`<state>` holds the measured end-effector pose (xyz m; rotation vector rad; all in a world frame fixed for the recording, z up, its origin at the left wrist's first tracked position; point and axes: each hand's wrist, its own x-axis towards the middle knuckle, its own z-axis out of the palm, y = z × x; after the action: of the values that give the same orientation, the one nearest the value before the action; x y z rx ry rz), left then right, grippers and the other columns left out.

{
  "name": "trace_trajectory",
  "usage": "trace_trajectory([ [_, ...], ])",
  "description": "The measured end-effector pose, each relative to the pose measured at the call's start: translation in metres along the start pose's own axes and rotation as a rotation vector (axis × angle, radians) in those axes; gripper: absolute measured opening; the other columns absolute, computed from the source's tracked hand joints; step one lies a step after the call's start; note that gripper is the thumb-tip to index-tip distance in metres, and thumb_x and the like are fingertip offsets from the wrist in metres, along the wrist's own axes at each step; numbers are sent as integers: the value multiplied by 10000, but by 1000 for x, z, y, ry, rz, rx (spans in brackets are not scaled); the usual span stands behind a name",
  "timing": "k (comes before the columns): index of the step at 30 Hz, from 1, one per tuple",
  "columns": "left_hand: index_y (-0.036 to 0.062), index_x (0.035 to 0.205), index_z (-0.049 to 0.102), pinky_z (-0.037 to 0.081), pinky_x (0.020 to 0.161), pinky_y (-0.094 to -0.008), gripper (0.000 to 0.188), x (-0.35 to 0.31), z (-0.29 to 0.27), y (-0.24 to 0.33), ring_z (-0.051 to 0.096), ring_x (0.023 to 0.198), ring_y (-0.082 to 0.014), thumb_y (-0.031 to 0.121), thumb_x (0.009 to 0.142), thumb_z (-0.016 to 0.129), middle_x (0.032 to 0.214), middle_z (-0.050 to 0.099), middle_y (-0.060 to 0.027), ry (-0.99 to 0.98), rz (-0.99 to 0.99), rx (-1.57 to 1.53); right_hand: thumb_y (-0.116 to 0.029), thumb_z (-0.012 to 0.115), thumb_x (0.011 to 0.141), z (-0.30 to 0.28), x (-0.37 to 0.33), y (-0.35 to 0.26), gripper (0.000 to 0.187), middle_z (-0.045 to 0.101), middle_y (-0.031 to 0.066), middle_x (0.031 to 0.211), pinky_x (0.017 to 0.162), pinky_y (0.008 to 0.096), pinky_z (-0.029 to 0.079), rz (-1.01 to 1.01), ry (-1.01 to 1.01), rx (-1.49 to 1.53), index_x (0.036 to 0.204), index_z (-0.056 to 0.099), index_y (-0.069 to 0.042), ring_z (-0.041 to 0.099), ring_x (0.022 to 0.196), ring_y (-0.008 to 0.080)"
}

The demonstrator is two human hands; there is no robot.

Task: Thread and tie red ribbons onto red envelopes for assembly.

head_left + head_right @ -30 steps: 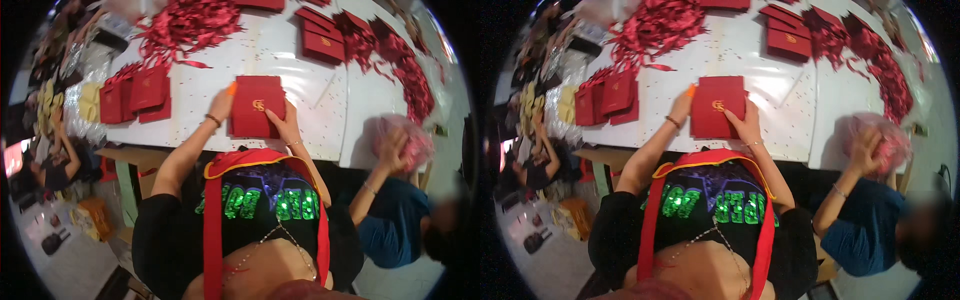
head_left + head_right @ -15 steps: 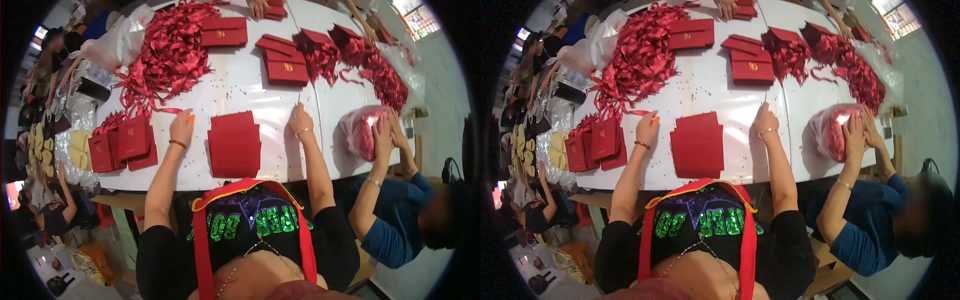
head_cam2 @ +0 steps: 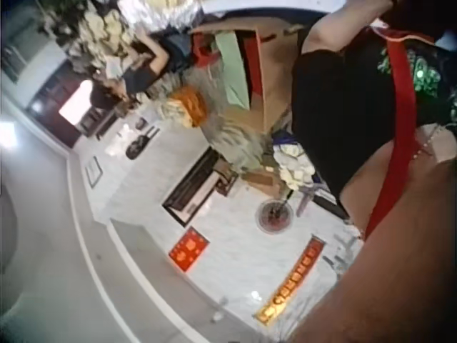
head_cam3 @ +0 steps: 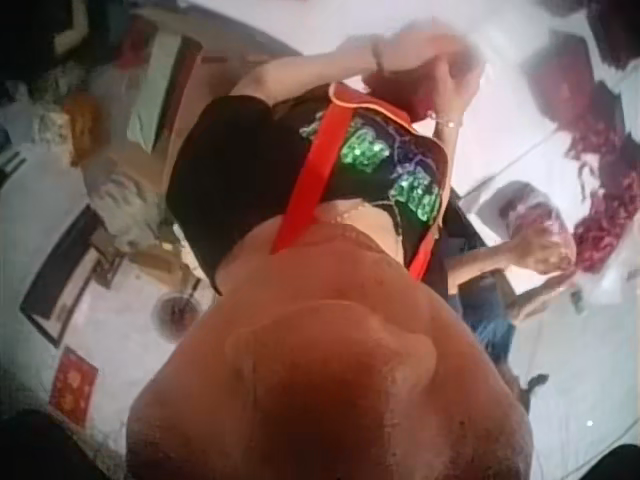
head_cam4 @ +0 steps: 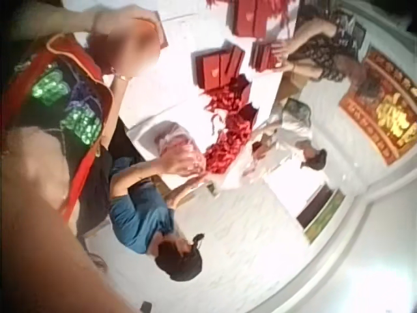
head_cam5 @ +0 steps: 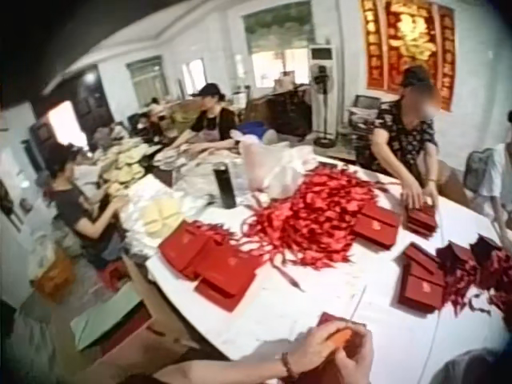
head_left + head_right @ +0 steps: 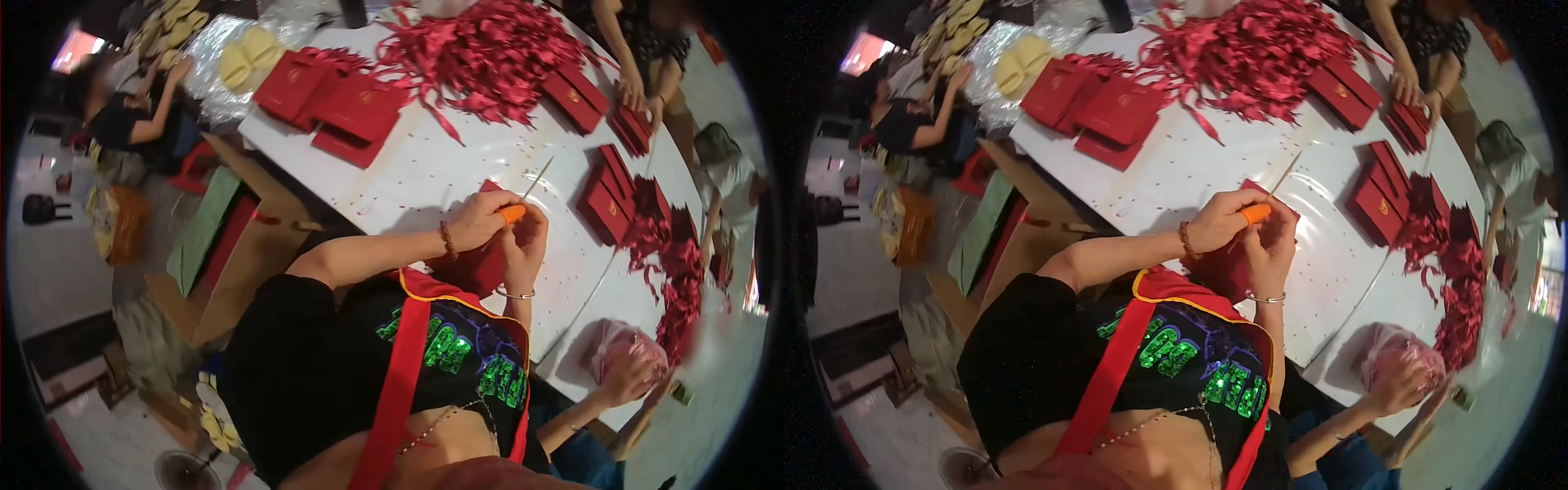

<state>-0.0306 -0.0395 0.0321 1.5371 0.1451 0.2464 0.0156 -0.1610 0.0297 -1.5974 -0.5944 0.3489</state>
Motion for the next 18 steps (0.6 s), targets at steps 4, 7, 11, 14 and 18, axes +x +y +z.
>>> trace_trajectory([
  [4, -3, 1060, 539, 457, 698, -232, 251, -27, -49, -9, 557, 780, -119, 86, 874, 396, 936, 592, -69, 438, 43, -314, -106, 703, 707, 15, -4, -26, 666, 499, 123, 1118, 855, 332, 413, 44, -311, -94, 1269, 347, -62, 511, 988, 218],
  [7, 54, 1096, 550, 440, 599, -213, 294, -58, -137, -46, 530, 683, -97, 32, 833, 422, 875, 582, -34, 951, 176, 162, -377, 748, 591, -4, -10, -16, 757, 470, 135, 1183, 960, 411, 286, -363, -504, -808, 1215, 445, -73, 400, 1136, 320],
  [11, 43, 1081, 517, 431, 610, -235, 255, -139, -239, -110, 531, 660, -122, 34, 826, 513, 758, 585, -56, 1368, 7, 420, -464, 708, 599, -26, -32, 0, 785, 404, 85, 1271, 986, 508, 187, -267, -485, -1075, 1255, 419, -143, 312, 1221, 285],
  [14, 7, 1034, 550, 474, 604, -283, 219, -193, -292, -148, 583, 683, -165, 61, 826, 511, 817, 613, -98, 1568, -342, 298, -428, 711, 607, -24, -38, 29, 786, 386, 81, 1292, 971, 543, 187, -208, -473, -1141, 1273, 398, -154, 308, 1230, 282],
  [18, 34, 1035, 564, 475, 450, -318, 238, -171, -328, -130, 568, 507, -203, 57, 807, 500, 821, 601, -142, 1563, -358, 190, -369, 714, 626, -26, -40, 38, 753, 397, 91, 1280, 967, 502, 230, -177, -453, -1117, 1274, 396, -153, 323, 1219, 288],
])
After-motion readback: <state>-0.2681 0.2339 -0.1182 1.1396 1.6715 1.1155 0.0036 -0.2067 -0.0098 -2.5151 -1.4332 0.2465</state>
